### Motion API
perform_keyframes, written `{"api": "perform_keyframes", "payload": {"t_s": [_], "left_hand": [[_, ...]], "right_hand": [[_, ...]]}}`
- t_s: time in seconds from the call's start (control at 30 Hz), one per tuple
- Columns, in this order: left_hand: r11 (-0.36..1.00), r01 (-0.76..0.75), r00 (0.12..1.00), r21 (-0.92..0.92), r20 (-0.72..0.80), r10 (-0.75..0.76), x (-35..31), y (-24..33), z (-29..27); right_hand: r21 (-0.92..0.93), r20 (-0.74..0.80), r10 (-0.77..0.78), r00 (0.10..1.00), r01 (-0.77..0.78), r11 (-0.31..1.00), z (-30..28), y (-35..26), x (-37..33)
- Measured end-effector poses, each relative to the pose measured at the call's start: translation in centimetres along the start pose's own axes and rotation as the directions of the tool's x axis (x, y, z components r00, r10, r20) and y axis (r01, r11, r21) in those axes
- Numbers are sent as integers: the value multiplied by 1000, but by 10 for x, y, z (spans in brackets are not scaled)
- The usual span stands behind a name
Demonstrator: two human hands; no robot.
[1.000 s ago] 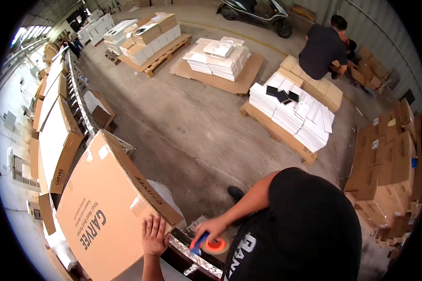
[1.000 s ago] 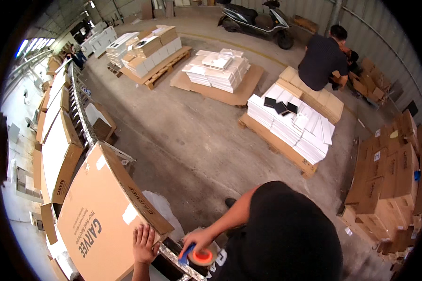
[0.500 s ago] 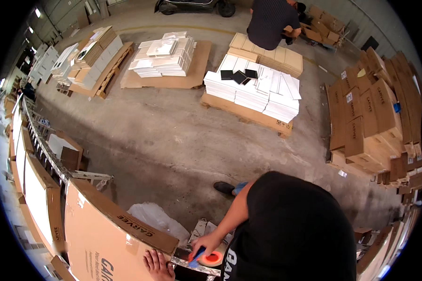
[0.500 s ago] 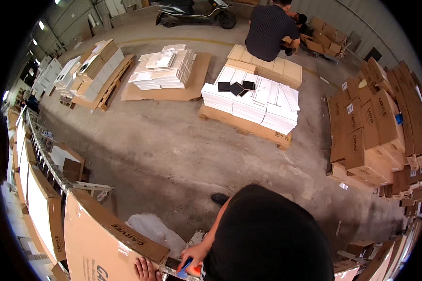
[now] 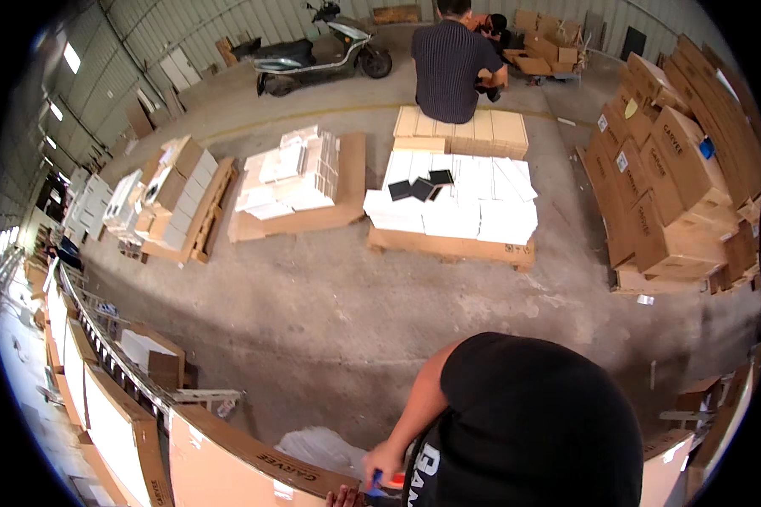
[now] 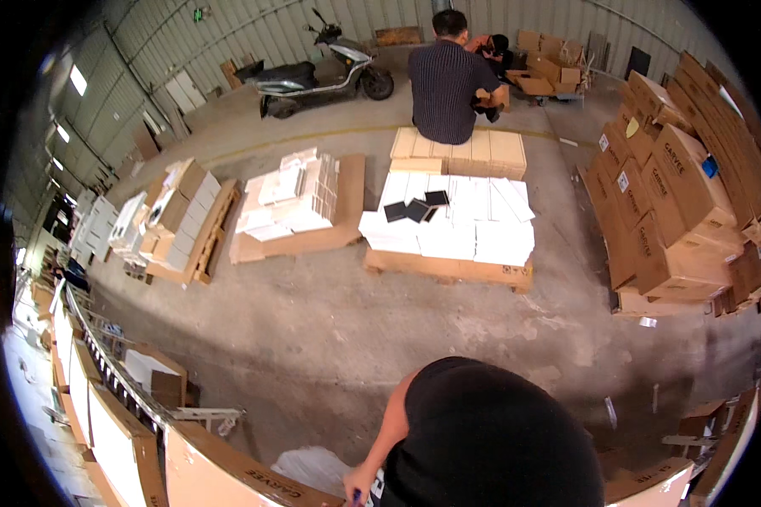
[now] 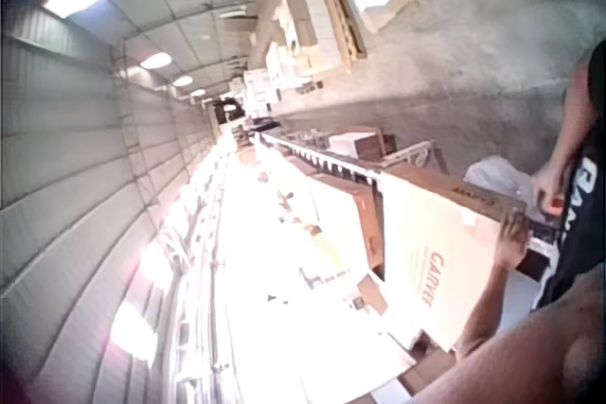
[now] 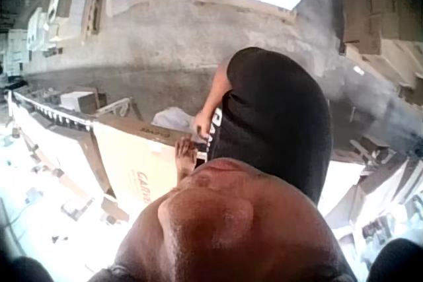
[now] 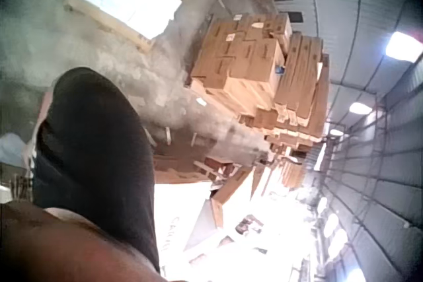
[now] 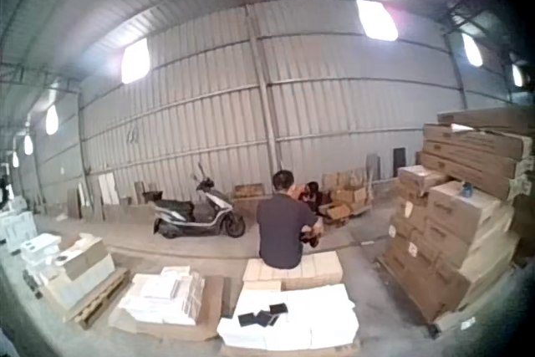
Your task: The person tapes cardboard boxes on a conveyor belt using a handheld tape dispenser. They apply tape to the seams of multiple boxes, occasionally flipping them over to seal different sides. The boxes are branded 'GARVEE' and are processed one at a time in a warehouse setting.
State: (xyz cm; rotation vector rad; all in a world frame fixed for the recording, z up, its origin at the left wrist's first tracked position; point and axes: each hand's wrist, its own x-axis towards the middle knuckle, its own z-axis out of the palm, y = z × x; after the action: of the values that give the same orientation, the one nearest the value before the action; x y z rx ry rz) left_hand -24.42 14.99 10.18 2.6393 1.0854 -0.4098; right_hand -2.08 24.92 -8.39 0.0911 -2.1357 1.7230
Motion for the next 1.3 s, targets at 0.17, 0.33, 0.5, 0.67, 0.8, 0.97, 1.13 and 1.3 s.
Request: {"api": "perform_keyframes", "payload": {"t_s": [0.17, 0.33, 0.5, 0.67, 0.8, 0.97, 1.13, 1.3], "left_hand": [[986, -123, 989, -111, -92, 113, 52, -46, -21], [880, 392, 864, -267, 437, -252, 38, -98, -10], [889, 398, 913, 226, -2, -409, 47, -213, 11], [616, 732, 629, 291, 61, -775, 80, -322, -52], [434, 887, 453, 160, -110, -885, 96, -407, -62], [587, 807, 509, -56, -439, -741, 68, -479, -58], [682, 650, 517, -335, -463, -720, 65, -503, -56], [630, 583, 439, -512, -455, -775, 66, -533, -79]], "right_hand": [[-30, -500, 367, 784, -440, 898, -161, 1, -49], [243, -643, 482, 595, -438, 865, -226, -14, -46], [624, -571, 707, 418, -339, 704, -229, -36, -28], [354, -565, 675, 475, -599, 718, -237, -11, -15], [325, -733, 603, 313, -618, 716, -282, -23, 5], [382, -832, 533, 153, -538, 751, -332, -8, 13], [484, -814, 579, 46, -496, 720, -358, 14, 32], [529, -753, 656, 50, -546, 650, -390, 67, 81]]}}
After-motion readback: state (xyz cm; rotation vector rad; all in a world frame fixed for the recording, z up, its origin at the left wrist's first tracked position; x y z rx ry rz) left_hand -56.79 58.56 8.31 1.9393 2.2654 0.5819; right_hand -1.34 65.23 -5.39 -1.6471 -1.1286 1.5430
